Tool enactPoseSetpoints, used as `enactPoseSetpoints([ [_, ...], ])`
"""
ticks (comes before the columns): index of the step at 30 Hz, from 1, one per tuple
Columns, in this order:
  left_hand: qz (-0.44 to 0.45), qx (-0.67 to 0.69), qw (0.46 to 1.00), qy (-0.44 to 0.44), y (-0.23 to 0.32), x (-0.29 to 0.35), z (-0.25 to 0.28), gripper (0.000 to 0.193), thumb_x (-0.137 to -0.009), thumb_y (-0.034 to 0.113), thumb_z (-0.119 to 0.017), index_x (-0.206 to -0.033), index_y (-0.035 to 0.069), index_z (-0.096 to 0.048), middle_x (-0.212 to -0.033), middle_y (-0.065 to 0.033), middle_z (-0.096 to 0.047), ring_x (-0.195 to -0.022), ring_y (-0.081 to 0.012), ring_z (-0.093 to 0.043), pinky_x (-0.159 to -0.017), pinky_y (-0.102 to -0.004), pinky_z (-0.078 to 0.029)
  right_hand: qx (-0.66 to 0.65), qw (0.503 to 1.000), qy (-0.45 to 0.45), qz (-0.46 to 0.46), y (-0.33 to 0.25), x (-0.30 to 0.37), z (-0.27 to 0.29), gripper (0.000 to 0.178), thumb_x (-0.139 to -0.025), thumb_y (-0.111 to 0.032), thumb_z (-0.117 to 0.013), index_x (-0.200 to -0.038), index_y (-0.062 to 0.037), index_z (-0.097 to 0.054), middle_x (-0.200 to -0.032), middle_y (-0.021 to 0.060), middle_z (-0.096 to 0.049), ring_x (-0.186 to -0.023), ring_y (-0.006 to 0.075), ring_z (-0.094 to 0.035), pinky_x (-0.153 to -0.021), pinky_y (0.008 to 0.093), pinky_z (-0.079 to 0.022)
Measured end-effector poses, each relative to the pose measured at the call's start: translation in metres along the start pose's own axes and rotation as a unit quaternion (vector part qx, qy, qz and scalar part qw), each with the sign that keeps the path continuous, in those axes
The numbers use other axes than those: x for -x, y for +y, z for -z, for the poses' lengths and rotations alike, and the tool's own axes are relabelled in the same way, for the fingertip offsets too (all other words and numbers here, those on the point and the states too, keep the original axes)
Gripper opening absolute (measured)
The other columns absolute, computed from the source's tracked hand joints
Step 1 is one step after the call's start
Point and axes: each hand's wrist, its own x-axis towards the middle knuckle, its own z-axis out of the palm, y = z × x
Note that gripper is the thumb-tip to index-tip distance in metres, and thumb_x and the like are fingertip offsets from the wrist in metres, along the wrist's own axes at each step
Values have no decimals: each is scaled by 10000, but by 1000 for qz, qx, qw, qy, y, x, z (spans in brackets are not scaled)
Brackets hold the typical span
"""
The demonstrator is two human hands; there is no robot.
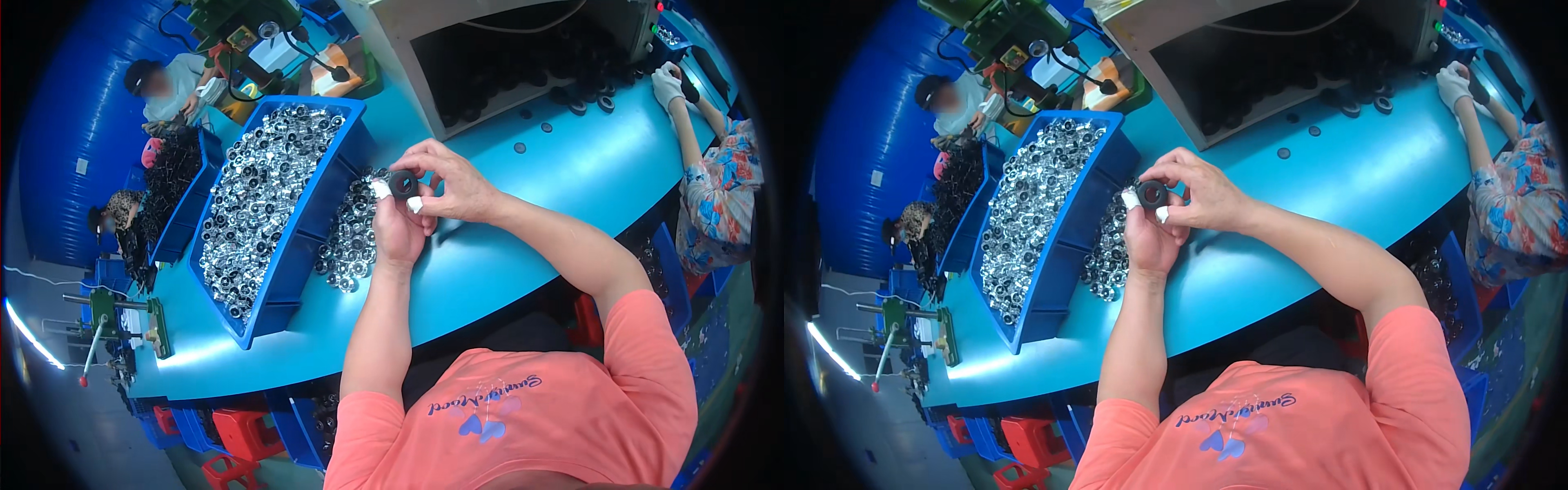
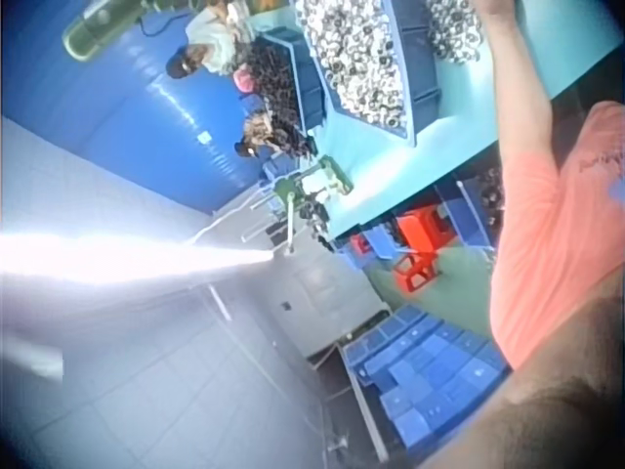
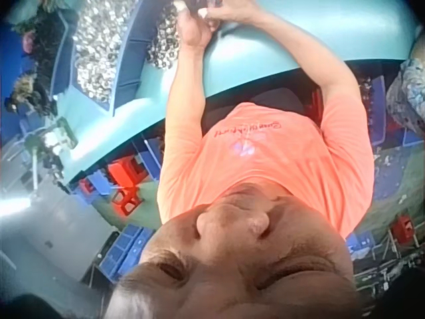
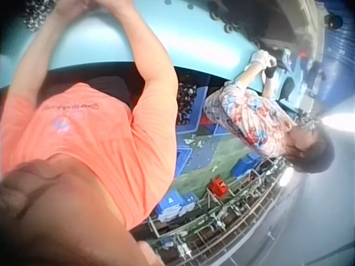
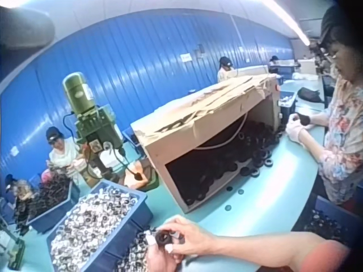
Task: The recorder is manually assembling metal rings onto black plastic components at a factory workbench.
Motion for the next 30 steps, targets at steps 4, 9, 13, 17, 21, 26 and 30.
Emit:
enactPoseSetpoints([
  [4, 5, -34, 999, 1, 0, 2, 0, 532, -1101, 459, -196, -1219, 65, -533, -868, -63, -622, -596, -153, -545, -472, -284, -421, -19, 1000, 3, 5, 5, 3, 1, 490, -755, -185, -741, -1238, -118, -692, -1276, 90, -546, -1133, 238, -596, -944, 358, -526],
  [9, 0, -31, 1000, -2, -1, 2, 3, 577, -1097, 535, -234, -1197, 68, -557, -885, -76, -651, -579, -167, -560, -459, -291, -424, 59, 994, 12, 90, 17, 3, 3, 451, -804, -205, -746, -1241, -114, -683, -1281, 78, -561, -1113, 214, -599, -915, 348, -520],
  [13, -48, -75, 994, 70, 12, 7, 0, 590, -1087, 580, -284, -1158, 77, -585, -861, -63, -634, -573, -151, -534, -457, -283, -391, -54, 998, -11, 35, 15, 0, 6, 482, -871, -260, -748, -1320, -122, -640, -1273, 85, -577, -1092, 207, -596, -899, 346, -517],
  [17, -124, 33, 990, 65, 41, 15, 6, 587, -1086, 574, -315, -1155, 54, -580, -781, -49, -512, -606, -144, -446, -494, -270, -363, 62, 996, 56, -37, 38, -5, 16, 499, -891, -173, -695, -1372, -86, -595, -1310, 132, -585, -1183, 261, -598, -962, 375, -511],
  [21, -129, 90, 987, 14, 44, 15, 13, 563, -1092, 527, -331, -1185, 26, -569, -801, -67, -493, -620, -154, -422, -500, -271, -358, 203, 979, -11, -33, 57, -8, -1, 545, -900, -142, -656, -1435, -133, -552, -1441, 136, -523, -1340, 333, -515, -1092, 440, -455],
  [26, -78, 114, 990, -38, 35, 16, 3, 544, -1085, 506, -366, -1184, 20, -592, -801, -78, -478, -625, -159, -417, -506, -275, -362, 280, 953, -81, -88, 42, -25, -7, 511, -886, -152, -672, -1389, -140, -584, -1392, 98, -559, -1294, 321, -544, -1055, 449, -485],
  [30, -43, 115, 990, -72, 29, 15, 4, 554, -1082, 515, -370, -1191, 16, -586, -794, -82, -477, -609, -160, -421, -503, -271, -373, 328, 937, -69, -99, 38, -23, -15, 395, -878, -182, -691, -1265, -113, -652, -1268, 73, -637, -1225, 319, -586, -998, 456, -517],
])
